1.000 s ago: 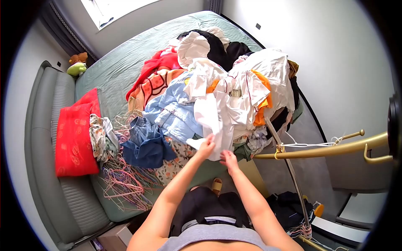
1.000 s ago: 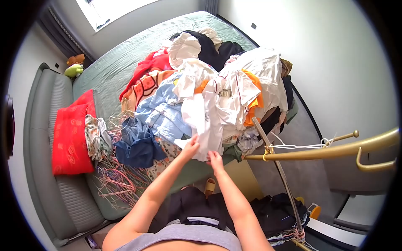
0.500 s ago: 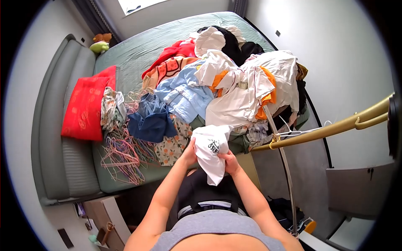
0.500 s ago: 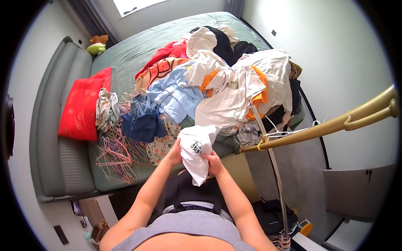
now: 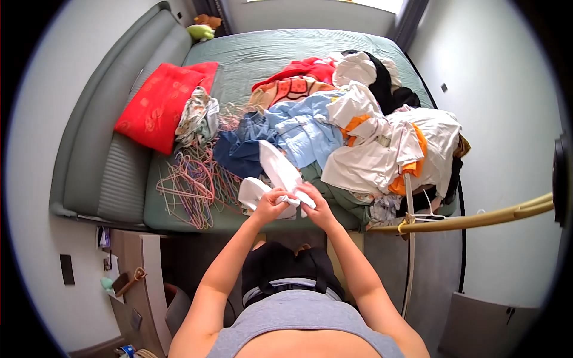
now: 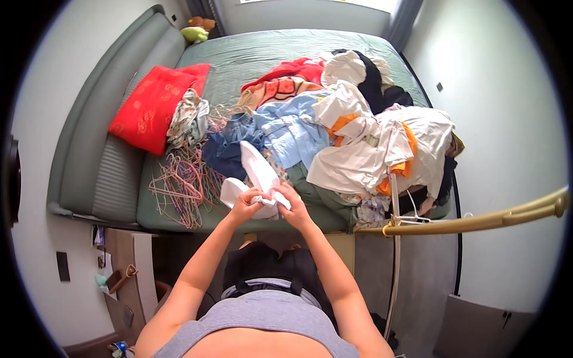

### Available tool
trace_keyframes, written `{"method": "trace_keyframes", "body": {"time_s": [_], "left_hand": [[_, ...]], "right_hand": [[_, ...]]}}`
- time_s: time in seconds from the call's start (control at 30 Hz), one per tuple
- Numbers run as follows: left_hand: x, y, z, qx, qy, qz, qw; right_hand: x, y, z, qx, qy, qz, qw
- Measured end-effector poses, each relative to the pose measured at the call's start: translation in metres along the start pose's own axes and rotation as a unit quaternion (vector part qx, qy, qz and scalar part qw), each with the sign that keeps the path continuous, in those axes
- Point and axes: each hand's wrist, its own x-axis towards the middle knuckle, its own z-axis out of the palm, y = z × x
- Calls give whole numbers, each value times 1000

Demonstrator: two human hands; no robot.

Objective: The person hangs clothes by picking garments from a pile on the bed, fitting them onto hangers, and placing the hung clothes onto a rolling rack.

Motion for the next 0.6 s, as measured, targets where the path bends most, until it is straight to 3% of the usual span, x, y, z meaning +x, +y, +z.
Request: {"method": "trace_keyframes", "body": {"time_s": [0.03,0.07,0.17,0.2,0.23,0.3,0.37,0.43,0.6], "left_hand": [[-5,3,-8,1,9,12,1000],[-10,5,-16,2,18,23,1000],[-28,5,-48,13,86,14,996],[-35,3,-59,6,118,-2,993],[-41,1,-69,-3,147,-17,989],[-45,-1,-89,21,152,21,988],[-49,1,-110,47,153,57,985],[-52,15,-128,57,102,29,993],[-59,-6,-201,246,206,126,939]], "right_hand": [[6,6,12,43,-48,33,997],[12,17,22,11,-66,-8,998],[25,26,52,-1,-91,20,996],[30,18,60,-78,-46,-54,994],[34,9,70,-86,-45,-24,995],[41,-5,91,-106,-39,34,993],[53,-10,119,-107,-51,5,993],[66,-22,150,-87,-66,-21,994],[107,-51,217,-29,-85,76,993]]}}
